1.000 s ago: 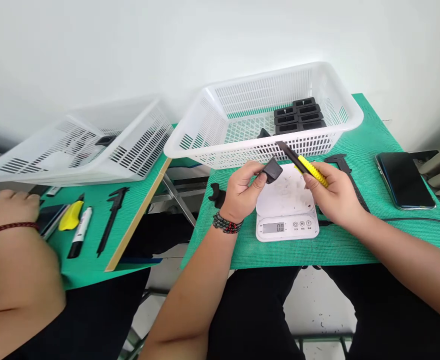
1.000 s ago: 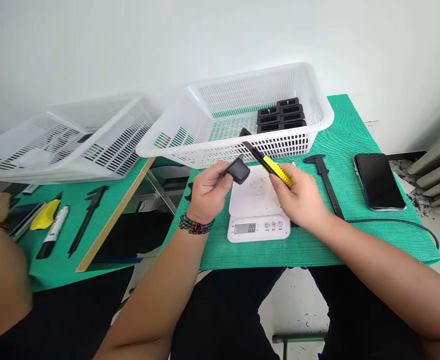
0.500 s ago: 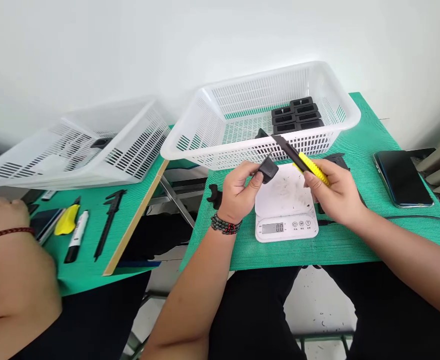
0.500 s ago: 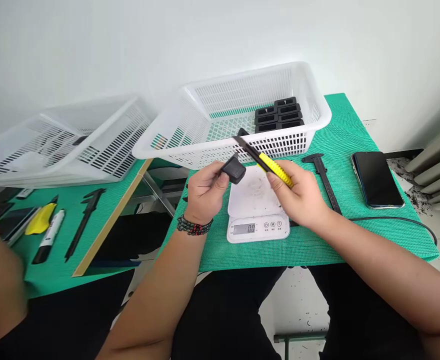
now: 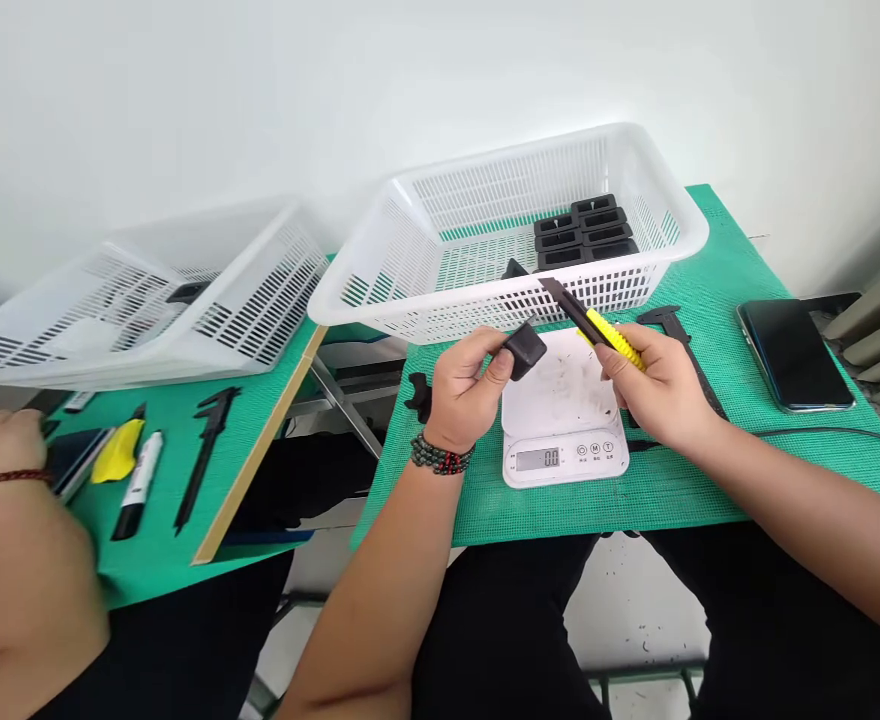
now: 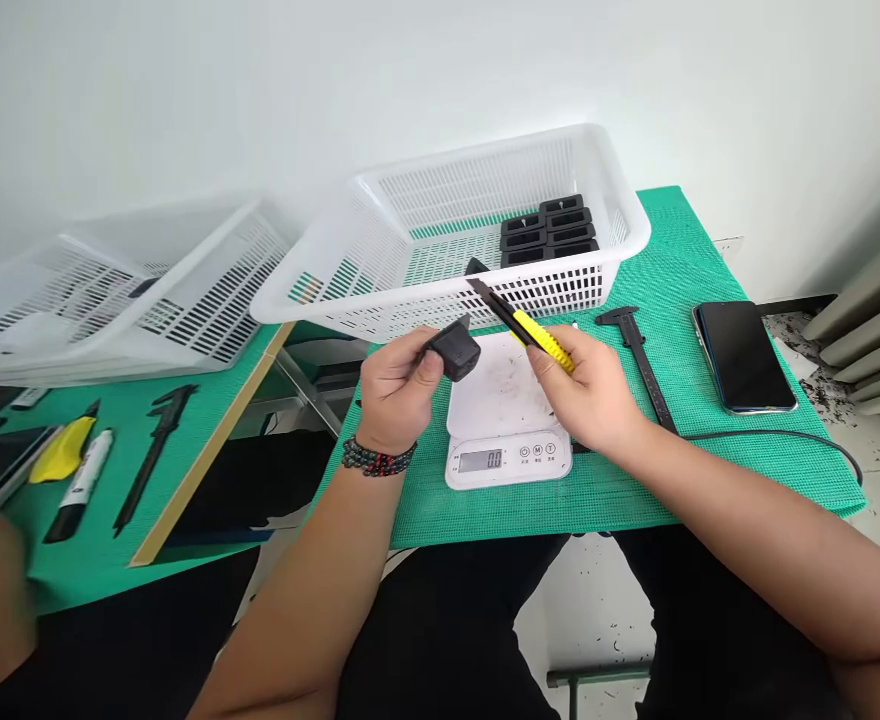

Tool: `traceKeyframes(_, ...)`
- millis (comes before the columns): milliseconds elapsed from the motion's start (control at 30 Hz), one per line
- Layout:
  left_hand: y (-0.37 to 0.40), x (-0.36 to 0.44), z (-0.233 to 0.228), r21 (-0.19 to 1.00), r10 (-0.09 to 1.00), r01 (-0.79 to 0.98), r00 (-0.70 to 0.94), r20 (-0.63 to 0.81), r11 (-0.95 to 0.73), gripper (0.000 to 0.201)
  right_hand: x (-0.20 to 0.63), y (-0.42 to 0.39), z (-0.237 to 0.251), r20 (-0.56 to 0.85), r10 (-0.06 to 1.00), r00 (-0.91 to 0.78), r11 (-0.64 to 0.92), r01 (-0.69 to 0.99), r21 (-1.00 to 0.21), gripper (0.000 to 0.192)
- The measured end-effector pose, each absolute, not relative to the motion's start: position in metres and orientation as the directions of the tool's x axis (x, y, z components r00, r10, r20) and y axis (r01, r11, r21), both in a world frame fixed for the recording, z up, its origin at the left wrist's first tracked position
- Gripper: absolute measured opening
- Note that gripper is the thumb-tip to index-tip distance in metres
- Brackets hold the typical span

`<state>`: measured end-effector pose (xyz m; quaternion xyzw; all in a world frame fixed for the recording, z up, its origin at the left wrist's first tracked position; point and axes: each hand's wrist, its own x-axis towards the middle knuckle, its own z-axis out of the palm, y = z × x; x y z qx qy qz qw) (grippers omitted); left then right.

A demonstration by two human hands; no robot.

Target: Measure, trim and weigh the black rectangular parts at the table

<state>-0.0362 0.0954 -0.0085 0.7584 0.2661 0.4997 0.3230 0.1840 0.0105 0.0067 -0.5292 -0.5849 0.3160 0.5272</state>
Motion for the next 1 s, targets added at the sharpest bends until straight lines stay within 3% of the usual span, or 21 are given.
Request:
traceKeyframes(167,0.094,-0.035,-0.010,0.747,0.727,0.104,0.354,0.589,-0.656,0.037,0.179,0.005,0.007,0.330,0.944,-0.016,0.320,0.287,-0.903,0.016)
traceKeyframes(333,0.094,-0.035,-0.009,0.736,0.709,0.087,0.367,0.603,-0.671,0.037,0.181,0.012,0.000,0.260,0.963,0.071,0.225,0.322,-0.920,0.020)
traceKeyframes(500,0.095,-0.035,-0.010,0.804,0.761,0.022,0.340,0.553,-0.594,0.039,0.182,0.013,0.002,0.283,0.954,0.093,0.252,0.255,-0.933,0.021)
traceKeyframes(800,0.094,-0.031,-0.010,0.913,0.893,-0.328,0.294,0.342,-0.241,0.043,0.178,0.008,0.003,0.304,0.951,0.061,0.291,0.162,-0.943,0.018)
traceKeyframes(1000,0.091,-0.038,-0.002,0.917,0.920,-0.397,0.374,0.121,0.040,0.051,0.178,0.008,0.003,0.312,0.948,0.062,0.300,0.149,-0.942,0.017)
